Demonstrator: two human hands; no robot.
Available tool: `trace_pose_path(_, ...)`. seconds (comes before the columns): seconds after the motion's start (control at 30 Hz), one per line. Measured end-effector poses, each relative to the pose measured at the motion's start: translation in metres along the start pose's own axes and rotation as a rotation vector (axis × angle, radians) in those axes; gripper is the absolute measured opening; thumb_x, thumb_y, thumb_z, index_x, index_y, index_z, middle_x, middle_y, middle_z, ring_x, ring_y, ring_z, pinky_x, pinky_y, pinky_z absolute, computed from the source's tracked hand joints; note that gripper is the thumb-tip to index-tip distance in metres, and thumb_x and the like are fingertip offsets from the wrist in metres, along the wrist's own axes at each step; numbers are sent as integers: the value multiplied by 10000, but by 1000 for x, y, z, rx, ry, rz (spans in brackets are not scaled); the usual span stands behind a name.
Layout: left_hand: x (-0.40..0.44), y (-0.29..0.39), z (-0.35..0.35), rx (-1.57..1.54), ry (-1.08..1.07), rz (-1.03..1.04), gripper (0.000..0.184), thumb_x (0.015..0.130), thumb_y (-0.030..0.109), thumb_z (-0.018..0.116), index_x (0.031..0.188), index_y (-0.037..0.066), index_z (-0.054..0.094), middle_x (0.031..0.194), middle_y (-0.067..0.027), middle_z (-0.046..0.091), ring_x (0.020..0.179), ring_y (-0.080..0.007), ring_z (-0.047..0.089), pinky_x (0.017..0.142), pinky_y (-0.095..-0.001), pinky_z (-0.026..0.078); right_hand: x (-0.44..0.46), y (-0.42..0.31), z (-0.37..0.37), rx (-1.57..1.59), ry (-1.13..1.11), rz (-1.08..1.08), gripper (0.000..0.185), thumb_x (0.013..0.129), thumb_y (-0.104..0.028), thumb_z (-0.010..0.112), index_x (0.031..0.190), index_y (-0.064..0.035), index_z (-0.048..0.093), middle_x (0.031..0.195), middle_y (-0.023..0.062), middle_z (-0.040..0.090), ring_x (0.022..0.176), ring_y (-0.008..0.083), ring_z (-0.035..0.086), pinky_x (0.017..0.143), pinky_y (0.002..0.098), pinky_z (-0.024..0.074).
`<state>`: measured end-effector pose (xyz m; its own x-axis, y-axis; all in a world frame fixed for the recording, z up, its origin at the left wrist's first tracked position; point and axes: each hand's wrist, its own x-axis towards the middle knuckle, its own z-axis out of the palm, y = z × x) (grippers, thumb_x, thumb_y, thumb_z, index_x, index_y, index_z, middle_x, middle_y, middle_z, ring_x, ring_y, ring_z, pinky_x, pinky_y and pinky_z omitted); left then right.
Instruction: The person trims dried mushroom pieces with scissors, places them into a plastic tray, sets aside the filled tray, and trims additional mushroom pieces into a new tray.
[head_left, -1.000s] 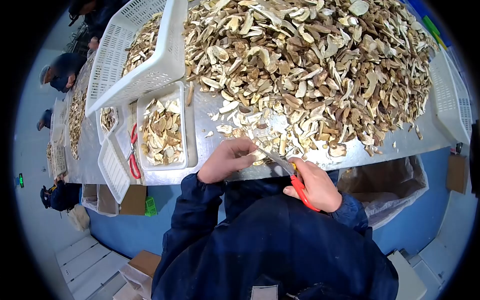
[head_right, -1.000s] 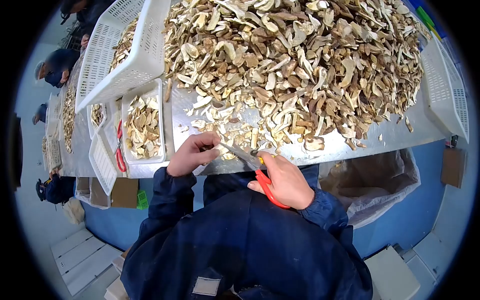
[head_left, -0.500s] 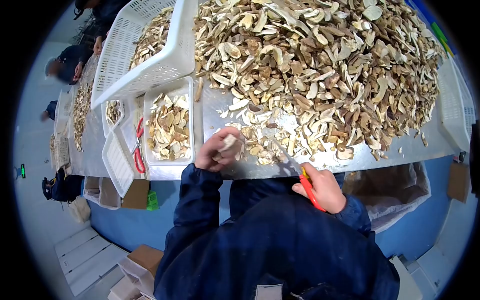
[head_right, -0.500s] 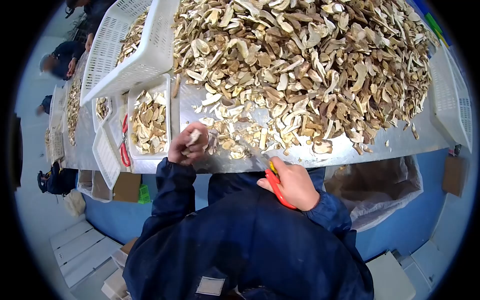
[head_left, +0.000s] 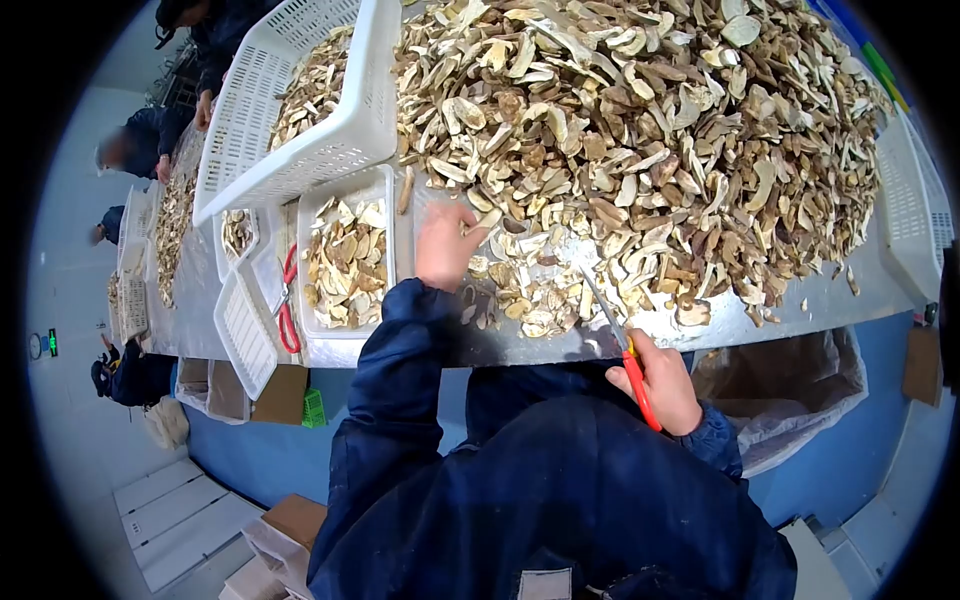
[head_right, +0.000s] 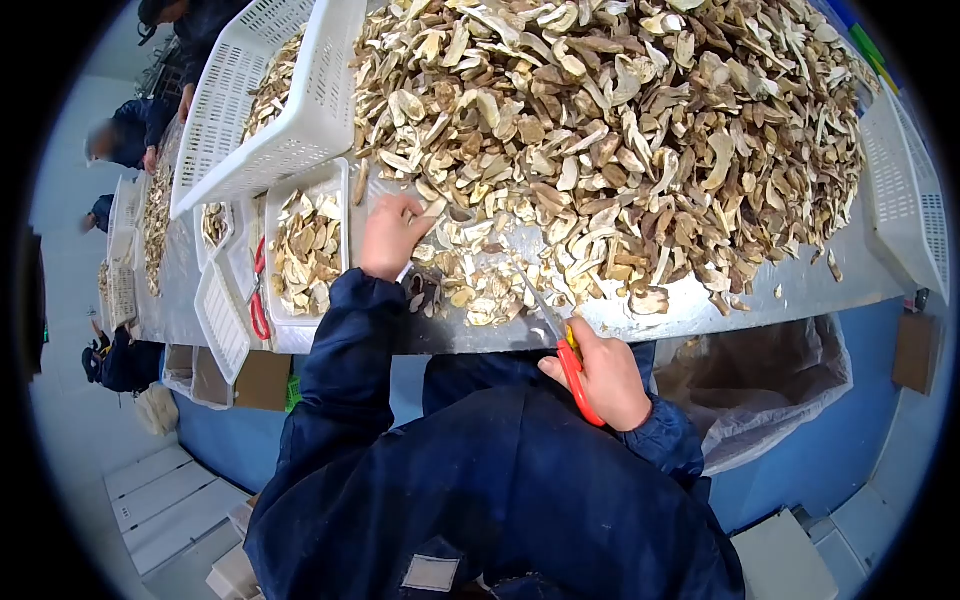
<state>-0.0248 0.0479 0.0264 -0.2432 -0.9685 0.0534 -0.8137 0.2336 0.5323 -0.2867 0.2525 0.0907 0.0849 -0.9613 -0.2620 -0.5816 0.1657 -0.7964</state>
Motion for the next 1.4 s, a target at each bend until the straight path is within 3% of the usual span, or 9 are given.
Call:
trace_pose_path(0.17, -25, -17, -22, -229, -11, 164, 163, 794, 145, 690, 839, 20, 595, 844, -135, 590, 825, -306, 574, 744, -362, 447, -1, 5, 0, -36, 32, -9, 505, 816, -376, 714, 1065, 18, 522, 590, 192, 565, 580, 396, 593, 534, 438, 450)
trace_pose_path(0.33, -41, -36, -106, 120, 415, -244, 174, 795, 163, 686, 831, 14, 604, 869, -140, 626, 830, -317, 577, 774, -380, 442, 1, 13, 0, -2, 37, 24, 528, 812, -378, 718, 1098, 22, 526, 579, 193, 557, 573, 393, 592, 545, 437, 456)
trace_pose_path(0.5, -29, -59, -97, 370, 406, 101, 199, 780, 153, 679, 925, 18, 655, 897, -150, 635, 851, -329, 589, 791, -374, 455, 3, 5, -5, -15, 38, 24, 509, 808, -349, 728, 1092, 22, 527, 596, 195, 559, 590, 391, 596, 548, 421, 455)
trace_pose_path(0.63, -10, -4, -42, -209, 2, 5, 342, 802, 169, 684, 1118, 47, 637, 986, -137, 619, 773, -248, 606, 739, -345, 487, 1, 0, -5, 1, 45, 26, 505, 809, -334, 730, 1099, 25, 525, 603, 192, 559, 594, 392, 594, 549, 415, 452)
trace_pose_path(0.8, 10, 12, 1, 89, -6, 24, 323, 803, 174, 694, 1094, 66, 604, 934, -132, 572, 775, -260, 583, 751, -338, 475, -5, -2, -4, 59, 55, 51, 469, 808, -293, 720, 1086, 22, 512, 612, 195, 503, 575, 407, 538, 532, 391, 413)
trace_pose_path(0.9, 15, -24, 11, -32, -52, 143, 211, 830, 131, 675, 1000, 45, 583, 895, -94, 572, 773, -210, 590, 732, -320, 483, -6, -1, -4, 63, 56, 56, 469, 808, -296, 720, 1091, 17, 515, 613, 193, 506, 576, 408, 540, 535, 390, 416)
trace_pose_path(1.03, 0, -13, -19, -1185, -268, -472, 78, 883, 86, 641, 924, 67, 578, 794, 0, 551, 653, -68, 527, 603, -200, 447, -3, 1, -1, 38, 69, 26, 472, 809, -309, 717, 1101, 8, 523, 608, 196, 515, 588, 412, 555, 544, 403, 425)
trace_pose_path(1.17, 3, -15, -9, -993, -503, -328, 81, 871, 94, 642, 921, 42, 605, 712, -20, 564, 675, -110, 568, 623, -213, 456, 2, 1, -1, 11, 36, 11, 475, 809, -324, 714, 1100, 3, 530, 603, 198, 526, 604, 416, 569, 554, 420, 432)
trace_pose_path(1.4, 15, 14, 15, -138, -236, 295, 217, 774, 101, 672, 978, 35, 642, 888, -150, 646, 821, -317, 625, 729, -365, 488, -1, -2, -4, -7, 43, 35, 492, 810, -347, 719, 1102, 2, 531, 606, 189, 549, 600, 405, 583, 547, 416, 441)
